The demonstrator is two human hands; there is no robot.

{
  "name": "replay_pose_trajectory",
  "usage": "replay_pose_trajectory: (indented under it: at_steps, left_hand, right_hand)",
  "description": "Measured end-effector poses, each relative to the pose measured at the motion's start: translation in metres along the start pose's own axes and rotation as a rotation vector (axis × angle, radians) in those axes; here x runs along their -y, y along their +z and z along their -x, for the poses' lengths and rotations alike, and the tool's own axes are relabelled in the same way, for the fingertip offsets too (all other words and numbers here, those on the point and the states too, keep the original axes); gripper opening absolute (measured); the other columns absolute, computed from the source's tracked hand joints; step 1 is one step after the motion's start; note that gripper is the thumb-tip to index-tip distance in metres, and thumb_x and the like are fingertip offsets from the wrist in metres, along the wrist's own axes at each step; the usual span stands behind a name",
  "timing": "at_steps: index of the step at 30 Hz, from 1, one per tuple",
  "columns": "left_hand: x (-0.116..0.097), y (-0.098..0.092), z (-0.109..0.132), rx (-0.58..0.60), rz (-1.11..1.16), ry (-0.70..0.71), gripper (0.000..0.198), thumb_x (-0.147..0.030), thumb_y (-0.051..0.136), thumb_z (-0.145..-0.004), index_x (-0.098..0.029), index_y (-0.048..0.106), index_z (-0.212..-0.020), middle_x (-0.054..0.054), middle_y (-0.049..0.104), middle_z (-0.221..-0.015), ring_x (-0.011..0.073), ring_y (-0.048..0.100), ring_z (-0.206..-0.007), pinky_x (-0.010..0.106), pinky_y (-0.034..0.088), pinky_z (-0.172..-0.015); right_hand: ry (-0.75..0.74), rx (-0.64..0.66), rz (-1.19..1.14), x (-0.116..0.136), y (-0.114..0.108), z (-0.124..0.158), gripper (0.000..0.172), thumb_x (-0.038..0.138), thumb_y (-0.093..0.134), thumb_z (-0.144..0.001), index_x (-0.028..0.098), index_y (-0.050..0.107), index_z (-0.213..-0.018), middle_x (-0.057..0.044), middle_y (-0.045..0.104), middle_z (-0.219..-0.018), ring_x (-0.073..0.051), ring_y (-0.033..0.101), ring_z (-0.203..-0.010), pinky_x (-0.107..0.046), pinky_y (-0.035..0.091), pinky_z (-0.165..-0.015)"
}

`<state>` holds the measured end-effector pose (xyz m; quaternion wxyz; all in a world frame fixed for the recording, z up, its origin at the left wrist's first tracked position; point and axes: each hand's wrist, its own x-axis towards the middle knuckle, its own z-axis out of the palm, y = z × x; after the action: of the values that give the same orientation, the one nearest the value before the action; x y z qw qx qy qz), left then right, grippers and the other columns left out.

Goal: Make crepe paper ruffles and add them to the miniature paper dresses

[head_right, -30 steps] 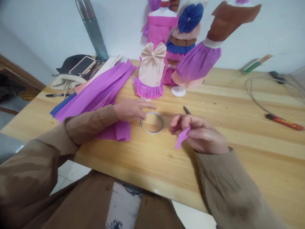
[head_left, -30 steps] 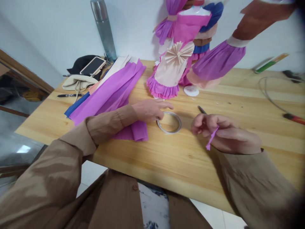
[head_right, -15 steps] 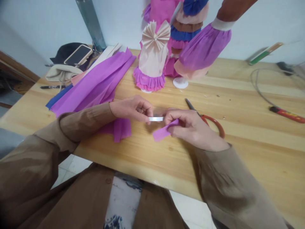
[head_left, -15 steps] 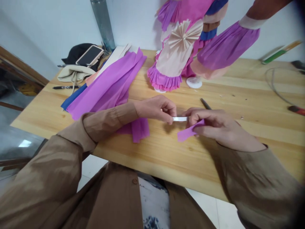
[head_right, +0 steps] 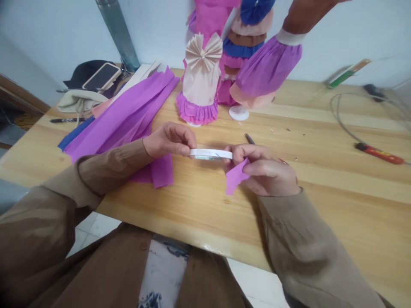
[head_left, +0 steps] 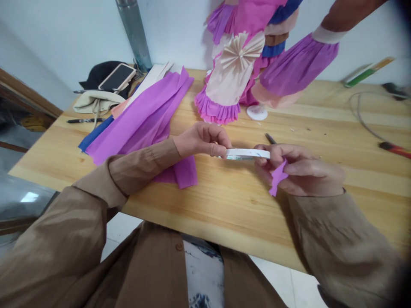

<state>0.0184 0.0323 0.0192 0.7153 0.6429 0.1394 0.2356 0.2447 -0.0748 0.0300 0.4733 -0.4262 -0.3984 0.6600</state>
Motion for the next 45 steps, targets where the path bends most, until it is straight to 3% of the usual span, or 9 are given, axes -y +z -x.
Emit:
replay_pose_trajectory:
  at_steps: [5, 10, 16, 19, 22, 24, 27, 33, 45]
  left_hand:
    - [-0.002, 0.001, 0.004, 0.085, -0.004, -0.025, 0.050, -0.061, 0.077, -0.070, -0.013, 0.076, -0.086, 0.010, 0.077, -0.087, 0.0122, 0.066, -0.072, 0.024, 0.055, -0.070]
    - [-0.003, 0.007, 0.007, 0.069, 0.030, -0.090, 0.047, -0.058, 0.077, -0.071, -0.012, 0.075, -0.081, 0.008, 0.075, -0.079, 0.0122, 0.067, -0.071, 0.022, 0.056, -0.066]
    - [-0.018, 0.017, 0.019, -0.030, 0.042, -0.114, 0.041, -0.049, 0.081, -0.071, -0.012, 0.073, -0.086, 0.006, 0.073, -0.080, 0.0120, 0.066, -0.070, 0.019, 0.054, -0.054]
    - [-0.025, 0.022, 0.029, -0.086, 0.053, -0.112, 0.038, -0.045, 0.081, -0.071, -0.011, 0.071, -0.086, 0.005, 0.072, -0.078, 0.0112, 0.065, -0.066, 0.019, 0.052, -0.051]
    - [-0.027, 0.021, 0.040, -0.194, 0.072, -0.112, 0.030, -0.037, 0.079, -0.072, -0.011, 0.069, -0.083, 0.004, 0.070, -0.073, 0.0090, 0.060, -0.060, 0.017, 0.048, -0.048]
    - [-0.026, 0.018, 0.046, -0.238, 0.113, -0.135, 0.022, -0.029, 0.076, -0.071, -0.011, 0.069, -0.080, 0.003, 0.068, -0.067, 0.0078, 0.057, -0.055, 0.016, 0.045, -0.047]
    - [-0.021, 0.012, 0.051, -0.235, 0.189, -0.195, 0.018, -0.026, 0.069, -0.071, -0.009, 0.069, -0.077, 0.004, 0.065, -0.063, 0.0091, 0.057, -0.053, 0.018, 0.045, -0.048]
    - [-0.016, 0.011, 0.049, -0.267, 0.168, -0.179, 0.040, -0.048, 0.063, -0.084, -0.008, 0.071, -0.084, 0.002, 0.059, -0.058, 0.0076, 0.052, -0.050, 0.018, 0.039, -0.045]
    - [-0.018, 0.012, 0.043, -0.380, 0.083, -0.219, 0.025, -0.030, 0.063, -0.083, -0.008, 0.069, -0.072, 0.001, 0.059, -0.057, 0.0058, 0.051, -0.048, 0.016, 0.039, -0.044]
  right_hand:
    - [-0.031, 0.097, -0.076, -0.004, -0.004, -0.001, 0.005, 0.017, 0.073, -0.054, 0.019, 0.069, -0.057, -0.004, 0.060, -0.067, -0.013, 0.054, -0.050, -0.027, 0.038, -0.043]
    - [-0.043, 0.064, -0.069, -0.008, -0.008, -0.003, 0.011, 0.021, 0.078, -0.055, 0.018, 0.068, -0.058, -0.005, 0.062, -0.072, -0.015, 0.058, -0.058, -0.026, 0.043, -0.045]
    - [0.012, 0.089, 0.115, 0.000, -0.005, 0.012, 0.006, 0.021, 0.076, -0.072, 0.020, 0.071, -0.068, -0.006, 0.057, -0.143, -0.023, 0.073, -0.073, -0.032, 0.054, -0.054]
    - [-0.078, 0.020, 0.184, 0.006, -0.004, 0.019, 0.011, 0.024, 0.082, -0.068, 0.021, 0.072, -0.063, -0.005, 0.050, -0.151, -0.025, 0.073, -0.080, -0.035, 0.057, -0.058]
    - [-0.191, -0.035, 0.191, 0.009, -0.004, 0.015, 0.018, 0.031, 0.087, -0.061, 0.022, 0.071, -0.057, -0.008, 0.062, -0.135, -0.021, 0.068, -0.073, -0.035, 0.055, -0.055]
    - [-0.241, -0.066, 0.171, 0.010, 0.000, 0.009, 0.019, 0.031, 0.086, -0.060, 0.022, 0.071, -0.055, -0.009, 0.070, -0.099, -0.017, 0.060, -0.062, -0.032, 0.049, -0.049]
    - [-0.203, -0.064, 0.160, 0.008, 0.014, 0.001, 0.016, 0.029, 0.083, -0.063, 0.022, 0.069, -0.059, -0.003, 0.057, -0.058, -0.015, 0.053, -0.053, -0.028, 0.041, -0.046]
    - [-0.109, -0.073, 0.212, 0.012, 0.047, -0.008, 0.015, 0.023, 0.082, -0.065, 0.020, 0.068, -0.070, 0.000, 0.064, -0.057, -0.012, 0.055, -0.043, -0.025, 0.038, -0.043]
    - [-0.210, -0.052, 0.588, 0.028, 0.056, -0.018, 0.010, 0.022, 0.076, -0.067, 0.018, 0.066, -0.067, -0.001, 0.068, -0.054, -0.013, 0.061, -0.049, -0.023, 0.045, -0.050]
